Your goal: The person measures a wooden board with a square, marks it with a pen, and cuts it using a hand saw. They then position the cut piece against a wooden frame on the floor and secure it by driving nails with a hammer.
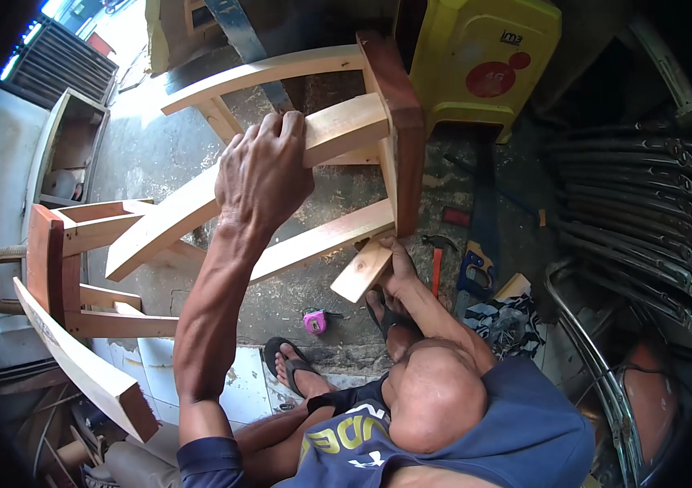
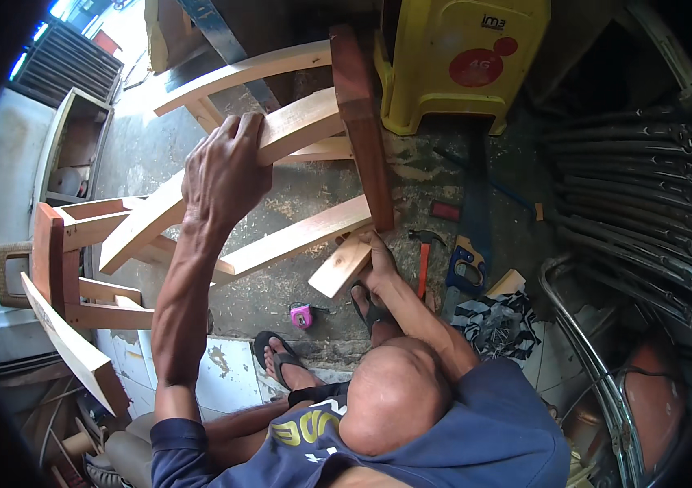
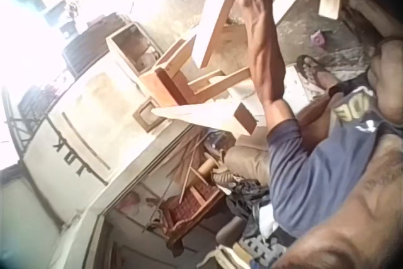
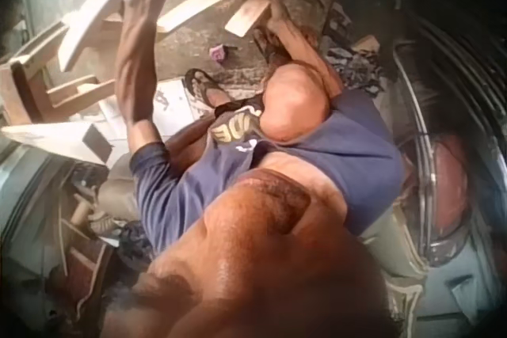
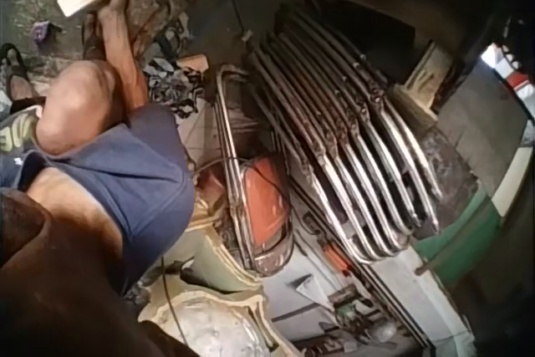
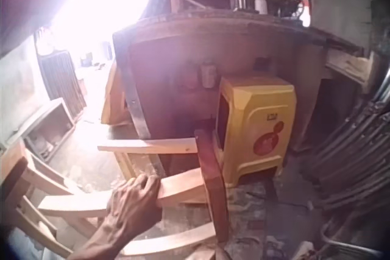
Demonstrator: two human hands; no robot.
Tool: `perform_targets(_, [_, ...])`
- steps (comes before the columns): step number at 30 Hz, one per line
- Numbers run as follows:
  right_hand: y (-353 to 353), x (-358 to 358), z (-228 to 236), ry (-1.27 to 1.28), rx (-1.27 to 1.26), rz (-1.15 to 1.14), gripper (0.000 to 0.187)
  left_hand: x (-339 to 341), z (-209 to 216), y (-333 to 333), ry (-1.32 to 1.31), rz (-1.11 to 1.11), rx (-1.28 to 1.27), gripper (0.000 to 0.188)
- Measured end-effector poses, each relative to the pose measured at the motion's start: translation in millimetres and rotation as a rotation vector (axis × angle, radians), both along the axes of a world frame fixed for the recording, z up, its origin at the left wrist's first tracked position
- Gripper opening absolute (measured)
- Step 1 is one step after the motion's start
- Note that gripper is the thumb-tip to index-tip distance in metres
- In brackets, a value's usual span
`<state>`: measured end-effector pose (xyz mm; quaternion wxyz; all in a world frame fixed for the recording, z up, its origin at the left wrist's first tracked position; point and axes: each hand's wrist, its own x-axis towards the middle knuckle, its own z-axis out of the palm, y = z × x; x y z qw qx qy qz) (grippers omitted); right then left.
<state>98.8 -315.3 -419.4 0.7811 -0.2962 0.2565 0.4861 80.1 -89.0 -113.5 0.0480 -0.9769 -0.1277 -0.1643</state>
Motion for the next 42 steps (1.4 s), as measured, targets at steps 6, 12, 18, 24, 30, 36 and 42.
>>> perform_targets(6, [-78, -30, 33, -0.009, -0.094, 0.042, 0.048, -16, -52, 3, 0.016, 0.045, -0.009, 0.046])
perform_targets(12, [-80, 5, 126, -0.903, -0.105, 0.232, 0.05, -38, -67, -18, -0.088, -0.039, -0.046, 0.049])
perform_targets(18, [-41, -10, 119, -1.075, -0.24, 0.315, 0.062, -76, -83, -39, -0.036, 0.009, -0.126, 0.063])
perform_targets(24, [-20, -25, 104, -1.711, -0.609, 0.296, 0.093, -122, -115, -82, -0.189, -0.29, -0.555, 0.069])
perform_targets(30, [-6, -24, 117, -2.107, -0.548, 0.085, 0.09, -103, -156, -99, -0.213, -0.014, -1.241, 0.047])
perform_targets(36, [-27, -18, 134, -1.899, -0.633, 0.066, 0.067, -99, -164, -66, -0.158, -0.087, -1.512, 0.043])
perform_targets(42, [-26, -7, 137, -1.777, -0.783, 0.053, 0.053, -80, -172, -68, -0.077, -0.125, -1.391, 0.036])
